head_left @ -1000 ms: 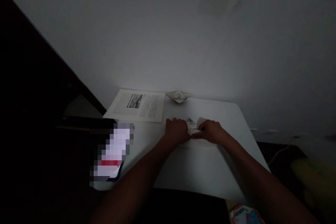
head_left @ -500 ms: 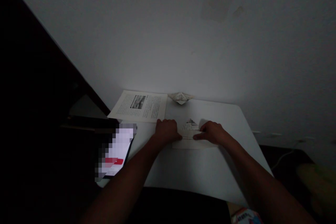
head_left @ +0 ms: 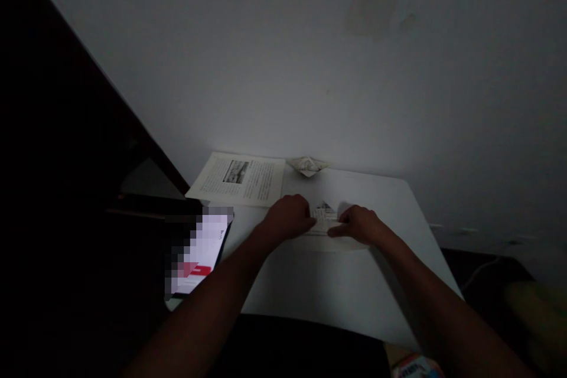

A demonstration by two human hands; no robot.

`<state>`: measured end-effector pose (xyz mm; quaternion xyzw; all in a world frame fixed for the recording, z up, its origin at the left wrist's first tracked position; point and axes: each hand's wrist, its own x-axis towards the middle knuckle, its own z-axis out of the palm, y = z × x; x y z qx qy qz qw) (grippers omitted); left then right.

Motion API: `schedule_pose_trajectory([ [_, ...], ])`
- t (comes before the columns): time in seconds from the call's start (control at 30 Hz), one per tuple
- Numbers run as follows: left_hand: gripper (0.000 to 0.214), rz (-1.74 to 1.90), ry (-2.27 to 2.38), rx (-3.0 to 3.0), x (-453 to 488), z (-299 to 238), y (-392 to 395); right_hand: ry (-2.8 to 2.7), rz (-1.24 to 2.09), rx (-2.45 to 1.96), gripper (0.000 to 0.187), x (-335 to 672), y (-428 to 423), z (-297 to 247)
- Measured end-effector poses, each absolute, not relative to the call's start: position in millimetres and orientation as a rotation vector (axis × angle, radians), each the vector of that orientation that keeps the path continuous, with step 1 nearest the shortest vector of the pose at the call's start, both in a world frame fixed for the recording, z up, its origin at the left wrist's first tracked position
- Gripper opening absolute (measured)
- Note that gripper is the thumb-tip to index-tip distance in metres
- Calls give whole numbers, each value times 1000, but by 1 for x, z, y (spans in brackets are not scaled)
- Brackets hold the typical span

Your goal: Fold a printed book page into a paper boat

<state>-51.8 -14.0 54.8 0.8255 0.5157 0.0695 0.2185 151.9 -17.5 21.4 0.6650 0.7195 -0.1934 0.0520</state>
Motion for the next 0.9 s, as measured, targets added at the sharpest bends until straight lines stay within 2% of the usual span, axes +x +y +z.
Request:
schedule_pose_trajectory([
  [0.1,35,632,1223,2061,-20,40,-18,2189,-550,2007,44,151,-18,23],
  [0.27,48,1003,1061,1537,10,-4,-19,2205,-550,1981,44,151,-18,24],
  [0.4,51,1000,1012,1422,7,-18,-19,2219,-546,1967,42,153,-18,22],
  [0.73,48,995,1003,1566,7,-17,-21,2195,-458,1880,55,161,-15,28],
  [0.9,45,966,1026,1615,6,-15,-22,2133,-503,1926,55,173,-16,28],
])
